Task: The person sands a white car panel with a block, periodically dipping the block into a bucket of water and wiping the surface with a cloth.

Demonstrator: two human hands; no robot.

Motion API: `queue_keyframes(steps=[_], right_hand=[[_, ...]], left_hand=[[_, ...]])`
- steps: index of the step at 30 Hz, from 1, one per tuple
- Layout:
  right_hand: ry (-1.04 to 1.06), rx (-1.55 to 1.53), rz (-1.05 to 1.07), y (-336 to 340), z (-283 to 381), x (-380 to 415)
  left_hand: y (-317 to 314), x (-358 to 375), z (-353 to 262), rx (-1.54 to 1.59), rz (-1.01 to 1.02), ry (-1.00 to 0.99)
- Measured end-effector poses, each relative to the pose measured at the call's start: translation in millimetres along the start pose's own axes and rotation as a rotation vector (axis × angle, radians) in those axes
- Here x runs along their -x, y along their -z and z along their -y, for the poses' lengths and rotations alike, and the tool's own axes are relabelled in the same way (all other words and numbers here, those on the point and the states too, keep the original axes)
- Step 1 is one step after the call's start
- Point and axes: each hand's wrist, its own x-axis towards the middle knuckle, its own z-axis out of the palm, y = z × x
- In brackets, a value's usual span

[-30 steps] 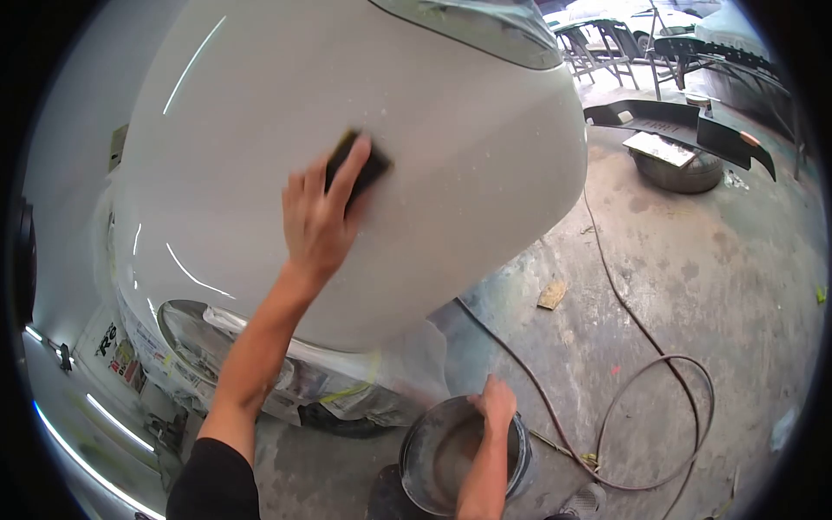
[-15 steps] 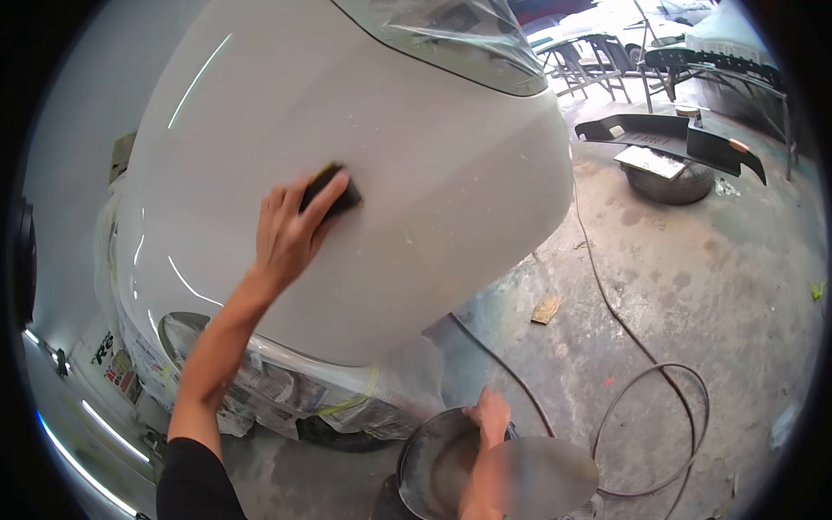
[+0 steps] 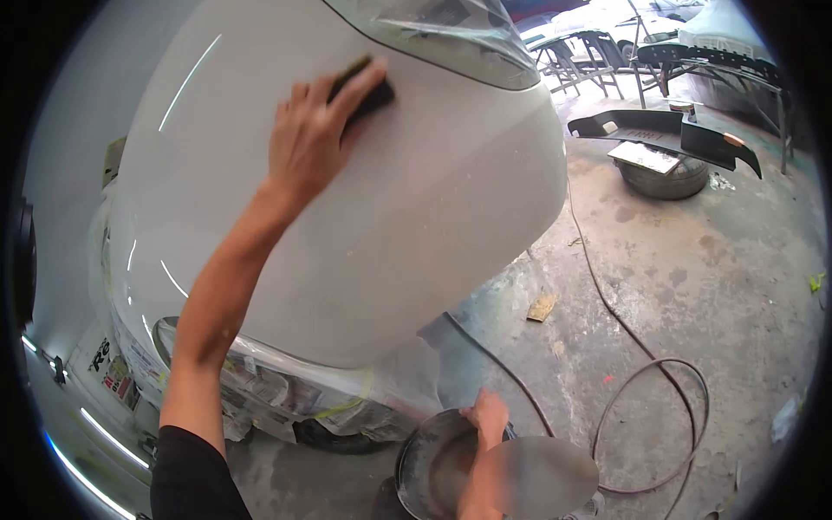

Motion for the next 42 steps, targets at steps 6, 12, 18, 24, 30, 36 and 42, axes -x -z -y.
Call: queue_keyframes(steps=[6,12,18,24,30,36,42], right_hand=[[0.024,0.003,-0.039,-6.4,-2.4,-3.6],[-0.006,-0.020,-0.014,-6.8,-1.3,2.1],[0.039,-0.054,-0.066,-6.4,-0.3,-3.3],[0.020,-0.023,-0.046,-3.2,-0.8,2.2],[0.030,-0.036,-0.064,-0.2,2.3,5.1],[0.042,-0.006,-0.082,-6.7,-3.0,3.4],[0.054,-0.035,-0.081,-6.3,-3.7,-1.3]], left_hand=[[11.8,67.3,-37.7,0.045,0.037,0.068],[-0.1,-8.4,5.6,-0.018,-0.059,0.055],[12.6,65.2,-20.1,0.030,0.025,0.029],[0.7,-24.6,2.1,-0.045,-0.036,0.087],[27.1,82.9,-0.6,0.051,0.061,0.023],[14.0,-8.9,26.3,0.006,-0.049,0.031],[35.7,85.1,17.9,0.104,0.065,-0.032]])
